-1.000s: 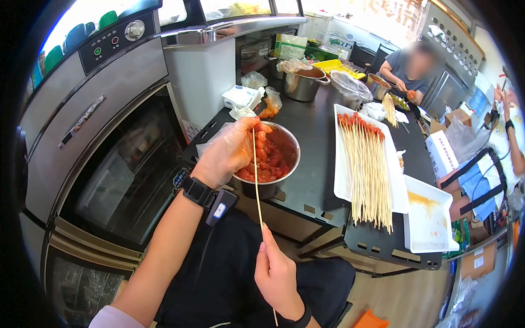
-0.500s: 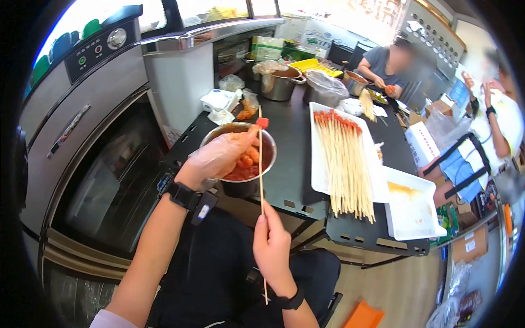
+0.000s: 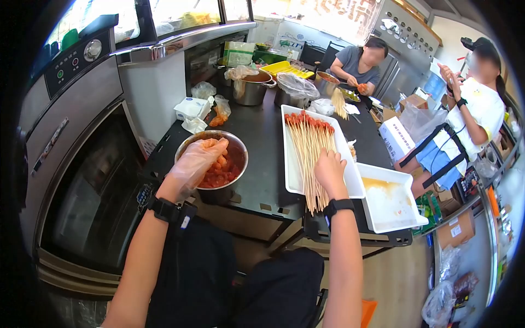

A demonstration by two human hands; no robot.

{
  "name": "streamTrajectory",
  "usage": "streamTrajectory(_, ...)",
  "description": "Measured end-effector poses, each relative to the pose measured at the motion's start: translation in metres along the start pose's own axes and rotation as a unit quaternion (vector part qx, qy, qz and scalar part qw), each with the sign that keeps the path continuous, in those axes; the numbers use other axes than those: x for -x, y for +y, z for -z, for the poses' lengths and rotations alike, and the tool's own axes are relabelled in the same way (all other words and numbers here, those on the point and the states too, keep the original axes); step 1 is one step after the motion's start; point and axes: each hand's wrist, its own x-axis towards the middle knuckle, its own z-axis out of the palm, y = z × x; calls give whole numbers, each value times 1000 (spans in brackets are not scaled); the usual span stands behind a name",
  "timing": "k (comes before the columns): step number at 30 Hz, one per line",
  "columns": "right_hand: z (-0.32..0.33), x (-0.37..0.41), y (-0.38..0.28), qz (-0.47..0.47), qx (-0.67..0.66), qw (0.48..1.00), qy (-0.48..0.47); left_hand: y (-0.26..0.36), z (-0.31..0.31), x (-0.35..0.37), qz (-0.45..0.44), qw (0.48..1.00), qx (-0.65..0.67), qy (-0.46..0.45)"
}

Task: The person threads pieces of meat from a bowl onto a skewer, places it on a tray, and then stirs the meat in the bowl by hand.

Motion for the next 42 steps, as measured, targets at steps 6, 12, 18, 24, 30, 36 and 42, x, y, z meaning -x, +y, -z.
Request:
streamTrajectory(6, 16, 24, -50, 119, 30, 986, 114, -30, 10, -23, -74, 957, -273, 57)
streamTrajectory(12, 31, 54, -80, 106, -51, 987, 108, -16, 5, -13, -83, 944, -318, -6)
streamTrajectory(18, 59, 103, -123, 116, -265, 948, 129, -19, 6, -16, -56, 963, -261, -36)
streamTrajectory(24, 34, 150, -177, 244, -228, 935, -119, -15, -3, -8, -184, 808, -556, -69)
streamTrajectory(30, -47, 206, -232, 295, -38, 806, -513, -15, -6, -6, -187, 851, -488, -46)
streamTrajectory(36, -32, 199, -212, 283, -110, 865, -400, -16, -6, -6, -167, 883, -436, -41)
streamTrajectory(42, 57, 154, -180, 210, -416, 775, -427, -19, -7, -7, -183, 869, -459, -34)
